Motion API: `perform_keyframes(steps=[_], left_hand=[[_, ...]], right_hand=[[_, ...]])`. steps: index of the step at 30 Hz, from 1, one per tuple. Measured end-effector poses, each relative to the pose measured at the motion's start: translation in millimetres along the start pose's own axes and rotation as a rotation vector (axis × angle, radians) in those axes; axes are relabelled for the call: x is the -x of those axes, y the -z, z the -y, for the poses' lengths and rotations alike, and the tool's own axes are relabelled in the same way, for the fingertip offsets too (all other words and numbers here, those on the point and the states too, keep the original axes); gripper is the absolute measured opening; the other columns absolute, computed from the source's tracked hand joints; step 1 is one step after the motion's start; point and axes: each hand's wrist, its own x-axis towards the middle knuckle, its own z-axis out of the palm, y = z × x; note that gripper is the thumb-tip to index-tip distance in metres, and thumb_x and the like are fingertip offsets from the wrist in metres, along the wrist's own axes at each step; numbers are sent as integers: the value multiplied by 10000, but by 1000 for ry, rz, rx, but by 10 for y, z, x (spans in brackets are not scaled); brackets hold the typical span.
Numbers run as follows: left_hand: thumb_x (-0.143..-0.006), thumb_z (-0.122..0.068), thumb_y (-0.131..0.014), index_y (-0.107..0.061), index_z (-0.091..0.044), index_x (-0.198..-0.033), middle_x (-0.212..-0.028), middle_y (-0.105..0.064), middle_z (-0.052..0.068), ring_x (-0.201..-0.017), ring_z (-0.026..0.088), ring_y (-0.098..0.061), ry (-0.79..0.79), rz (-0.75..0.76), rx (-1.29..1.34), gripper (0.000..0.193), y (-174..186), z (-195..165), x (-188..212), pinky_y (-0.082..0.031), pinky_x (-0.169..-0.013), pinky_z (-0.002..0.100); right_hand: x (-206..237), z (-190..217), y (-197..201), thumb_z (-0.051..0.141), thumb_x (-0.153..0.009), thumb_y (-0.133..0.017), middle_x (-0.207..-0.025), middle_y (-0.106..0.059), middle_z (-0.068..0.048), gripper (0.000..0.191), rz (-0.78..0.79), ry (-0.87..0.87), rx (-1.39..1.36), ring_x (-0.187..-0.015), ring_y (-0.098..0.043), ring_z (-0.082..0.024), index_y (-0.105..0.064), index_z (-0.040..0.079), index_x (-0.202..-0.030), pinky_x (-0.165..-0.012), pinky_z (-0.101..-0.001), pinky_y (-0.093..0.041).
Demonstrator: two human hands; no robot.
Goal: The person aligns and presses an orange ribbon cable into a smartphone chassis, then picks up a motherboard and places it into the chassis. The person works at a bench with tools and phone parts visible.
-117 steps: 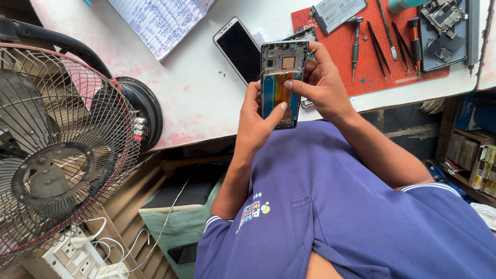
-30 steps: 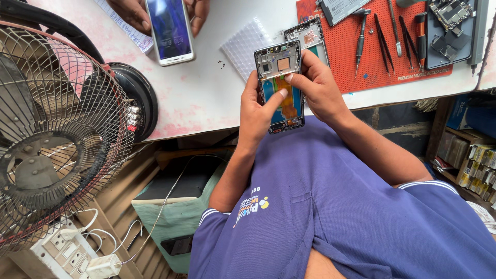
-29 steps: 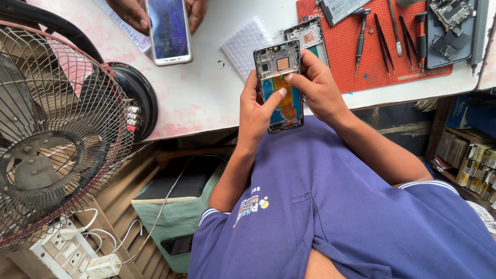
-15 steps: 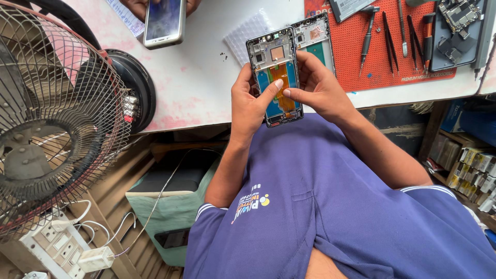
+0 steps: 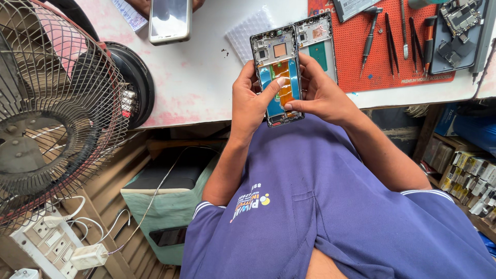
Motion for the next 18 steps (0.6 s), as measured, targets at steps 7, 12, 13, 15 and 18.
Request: perform_keyframes(steps=[7, 12, 13, 15, 18], left_hand=[[-938, 4, -726, -574, -9, -1262, -1085, -724, 77, -965, 114, -707, -2, 0, -2, 357, -55, 2, 28, -597, -832, 281], [-929, 14, -711, -569, -16, -1270, -1074, -718, 67, -959, 106, -702, -4, -4, -21, 371, -80, -19, 28, -592, -838, 274], [-924, 14, -709, -568, -18, -1273, -1072, -716, 66, -961, 104, -697, -3, -5, -27, 378, -81, -22, 22, -588, -841, 272], [-920, 17, -701, -570, -18, -1274, -1073, -710, 63, -966, 102, -687, -4, 0, -22, 379, -87, -23, 13, -579, -852, 272], [-934, 16, -680, -586, -14, -1271, -1080, -704, 56, -974, 98, -674, -9, -4, 10, 351, -82, -16, 9, -567, -874, 274]], right_hand=[[-25, 62, -23, 26, -889, -825, -1285, -625, -58, 630, -96, -24, 73, -1187, -639, -133, -455, 54, -1398, -1025, -322, -561], [-29, 77, -17, 34, -890, -819, -1187, -670, -31, 497, -133, -19, 84, -1085, -668, -100, -544, 38, -1303, -972, -289, -571], [-31, 77, -22, 35, -891, -815, -1177, -676, -29, 478, -144, -22, 78, -1071, -671, -97, -555, 34, -1292, -961, -286, -574], [-24, 76, -30, 36, -895, -808, -1156, -685, -28, 448, -162, -26, 74, -1049, -677, -93, -570, 28, -1274, -942, -279, -578], [-19, 64, -42, 36, -902, -801, -1120, -693, -26, 412, -169, -38, 86, -1022, -683, -90, -585, 21, -1253, -919, -273, -584]])
